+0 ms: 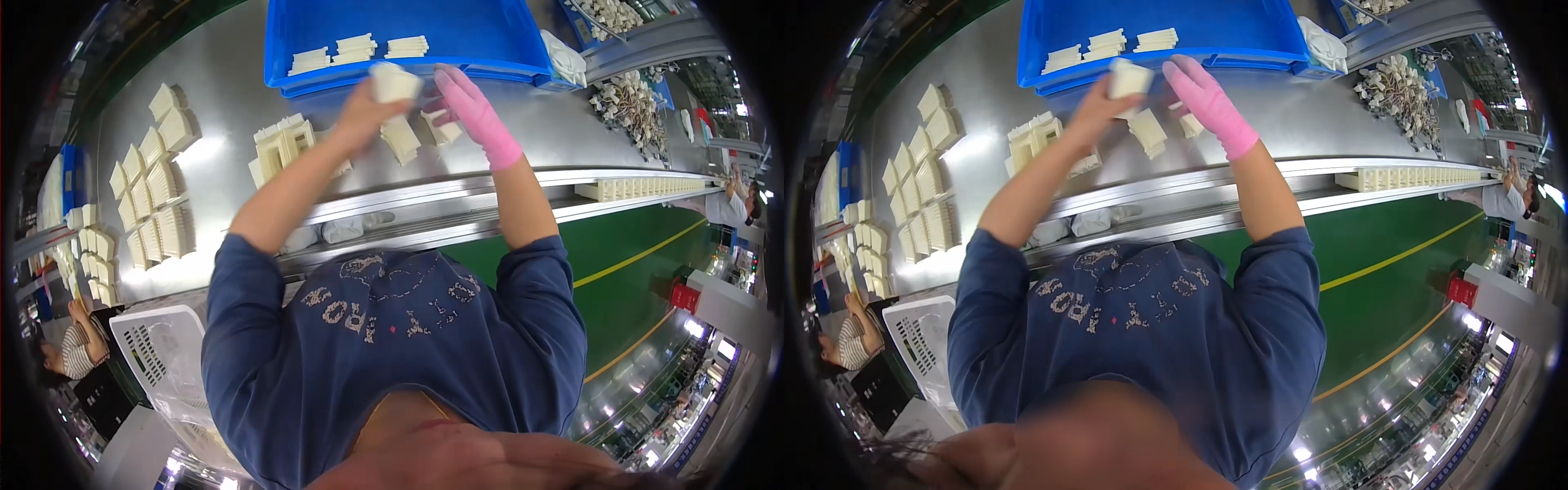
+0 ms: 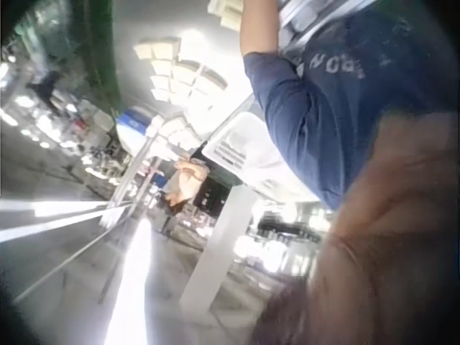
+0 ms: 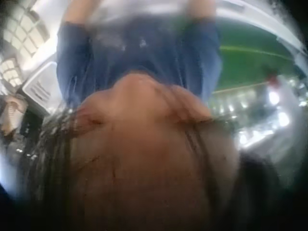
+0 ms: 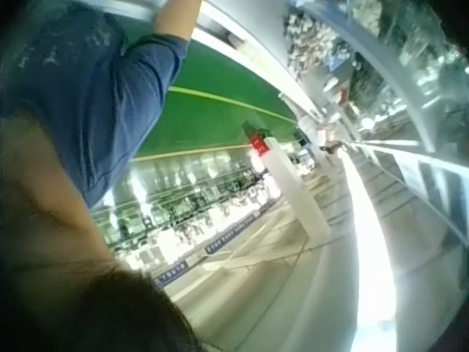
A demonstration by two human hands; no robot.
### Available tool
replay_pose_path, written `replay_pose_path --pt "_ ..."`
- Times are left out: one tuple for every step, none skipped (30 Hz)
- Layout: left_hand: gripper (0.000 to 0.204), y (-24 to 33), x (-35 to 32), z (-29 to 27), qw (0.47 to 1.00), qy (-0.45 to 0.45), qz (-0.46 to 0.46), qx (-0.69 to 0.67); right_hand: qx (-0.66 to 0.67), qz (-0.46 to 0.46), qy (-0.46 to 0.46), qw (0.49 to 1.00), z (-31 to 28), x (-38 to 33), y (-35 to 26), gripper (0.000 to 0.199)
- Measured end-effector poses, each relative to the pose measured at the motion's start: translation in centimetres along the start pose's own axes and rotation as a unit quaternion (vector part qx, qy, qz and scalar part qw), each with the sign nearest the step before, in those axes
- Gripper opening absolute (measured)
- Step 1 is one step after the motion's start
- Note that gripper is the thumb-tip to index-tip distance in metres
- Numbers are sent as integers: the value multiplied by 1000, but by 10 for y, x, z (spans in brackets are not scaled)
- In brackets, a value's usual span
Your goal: Manually inserting small white electronic components into individual slots within plastic carrier trays.
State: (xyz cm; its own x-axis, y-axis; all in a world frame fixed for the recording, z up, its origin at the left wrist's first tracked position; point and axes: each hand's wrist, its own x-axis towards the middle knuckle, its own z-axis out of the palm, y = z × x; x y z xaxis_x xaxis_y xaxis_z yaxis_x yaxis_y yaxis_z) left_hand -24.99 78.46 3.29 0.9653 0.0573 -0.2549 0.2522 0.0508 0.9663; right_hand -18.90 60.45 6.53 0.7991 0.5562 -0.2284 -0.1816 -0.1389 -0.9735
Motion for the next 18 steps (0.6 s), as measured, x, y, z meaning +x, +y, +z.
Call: replay_pose_path --pt "67 -4 1 29 999 -3 17 -40 -48 -5 23 999 1 -11 -9 54" --pt "65 -12 10 57 998 47 -29 35 -97 -10 46 994 -1 -17 -13 57" --pt "59 -20 14 81 998 33 20 56 -96 -14 38 994 -9 -17 -6 57" --pt "58 -39 27 102 1000 13 12 5 -258 -89 104 956 -19 -18 6 62" --pt "56 -53 40 120 999 -4 3 -48 -407 -164 163 884 -30 -18 15 66" --pt "55 -43 40 137 996 -17 -56 -65 -405 -168 157 885 -42 -15 17 66" --pt "53 -33 37 147 989 -29 -115 -85 -414 -95 163 890 -53 -14 17 69" --pt "53 -37 43 148 989 -18 -114 -88 -422 -21 167 891 -60 -10 19 72" --pt "56 -42 52 150 988 -69 -127 -59 -424 -25 165 890 -67 -3 29 72" --pt "59 -44 57 158 981 -132 -138 -29 -449 6 149 881 -81 6 48 67" --pt "59 -47 58 159 981 -135 -137 -29 -471 36 128 872 -92 14 64 62" --pt "57 -52 56 153 976 -181 -121 3 -471 40 133 871 -99 19 72 62" --pt "54 -55 52 147 967 -230 -104 35 -479 62 90 871 -101 20 78 58" --pt "52 -44 40 139 974 -210 -74 42 -484 84 44 870 -106 23 83 55" --pt "49 -32 28 128 979 -191 -43 50 -482 89 51 870 -113 26 84 55" --pt "50 -36 25 114 983 -174 -42 45 -502 52 50 862 -118 28 84 54" --pt "51 -38 30 96 986 -154 -40 42 -522 12 47 852 -122 29 81 53" --pt "51 -38 32 99 986 -156 -41 44 -510 13 58 858 -125 28 69 52"
